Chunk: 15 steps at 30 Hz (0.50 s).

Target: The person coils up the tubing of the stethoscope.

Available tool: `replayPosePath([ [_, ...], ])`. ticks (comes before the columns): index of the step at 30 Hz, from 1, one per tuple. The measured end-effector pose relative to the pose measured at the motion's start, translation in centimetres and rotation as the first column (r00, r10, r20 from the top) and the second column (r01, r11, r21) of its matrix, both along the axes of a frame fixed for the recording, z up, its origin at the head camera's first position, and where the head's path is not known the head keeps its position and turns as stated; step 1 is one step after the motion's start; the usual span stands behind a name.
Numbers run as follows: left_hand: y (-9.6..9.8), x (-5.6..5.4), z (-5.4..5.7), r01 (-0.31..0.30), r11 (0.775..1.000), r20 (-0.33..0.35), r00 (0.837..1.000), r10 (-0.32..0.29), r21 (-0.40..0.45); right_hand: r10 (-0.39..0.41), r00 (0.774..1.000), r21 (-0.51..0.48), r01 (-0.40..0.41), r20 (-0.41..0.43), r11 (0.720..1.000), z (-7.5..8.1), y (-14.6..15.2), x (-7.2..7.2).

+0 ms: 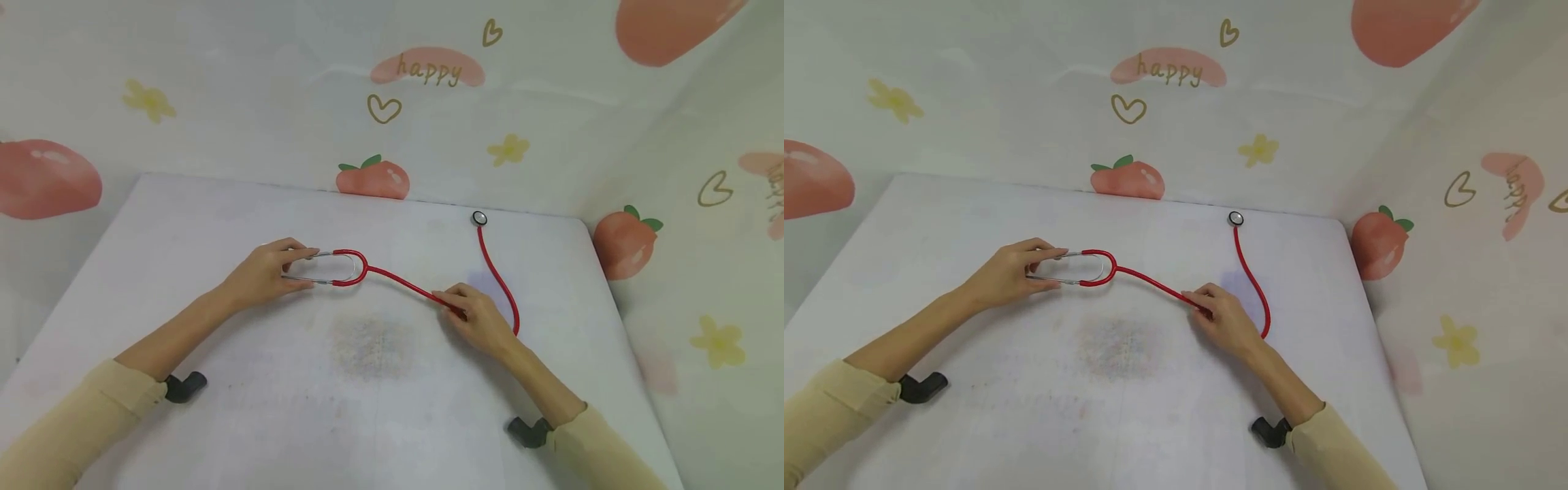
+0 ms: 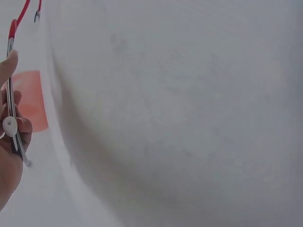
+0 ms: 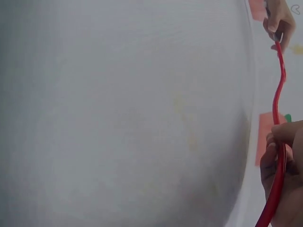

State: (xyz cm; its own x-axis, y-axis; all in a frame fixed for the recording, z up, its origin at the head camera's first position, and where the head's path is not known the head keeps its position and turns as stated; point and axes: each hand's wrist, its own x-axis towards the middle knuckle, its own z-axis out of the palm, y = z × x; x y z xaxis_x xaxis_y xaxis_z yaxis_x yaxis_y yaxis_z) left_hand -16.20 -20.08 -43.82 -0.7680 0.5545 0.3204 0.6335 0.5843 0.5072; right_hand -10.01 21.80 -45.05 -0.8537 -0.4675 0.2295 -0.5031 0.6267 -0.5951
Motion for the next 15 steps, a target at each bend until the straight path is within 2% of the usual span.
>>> replayPosePath([
  [6, 0.2, -0.6, 1.3, -0.040, 0.996, -0.020, 0.999, 0.042, 0.076, 0.065, 0.996, 0.000, -0.066, -0.060, 0.998, 0.5, -0.6, 0.0],
  [10, 0.5, -1.0, 1.9, -0.046, 0.990, -0.064, 0.996, 0.055, 0.134, 0.045, 0.998, 0.012, -0.044, -0.049, 0.999, 1.1, -1.2, -0.1],
  [15, 0.8, -1.3, 2.5, -0.052, 0.984, -0.096, 0.993, 0.069, 0.168, 0.027, 0.998, 0.059, -0.024, -0.050, 0.998, 1.6, -2.1, -0.3],
])
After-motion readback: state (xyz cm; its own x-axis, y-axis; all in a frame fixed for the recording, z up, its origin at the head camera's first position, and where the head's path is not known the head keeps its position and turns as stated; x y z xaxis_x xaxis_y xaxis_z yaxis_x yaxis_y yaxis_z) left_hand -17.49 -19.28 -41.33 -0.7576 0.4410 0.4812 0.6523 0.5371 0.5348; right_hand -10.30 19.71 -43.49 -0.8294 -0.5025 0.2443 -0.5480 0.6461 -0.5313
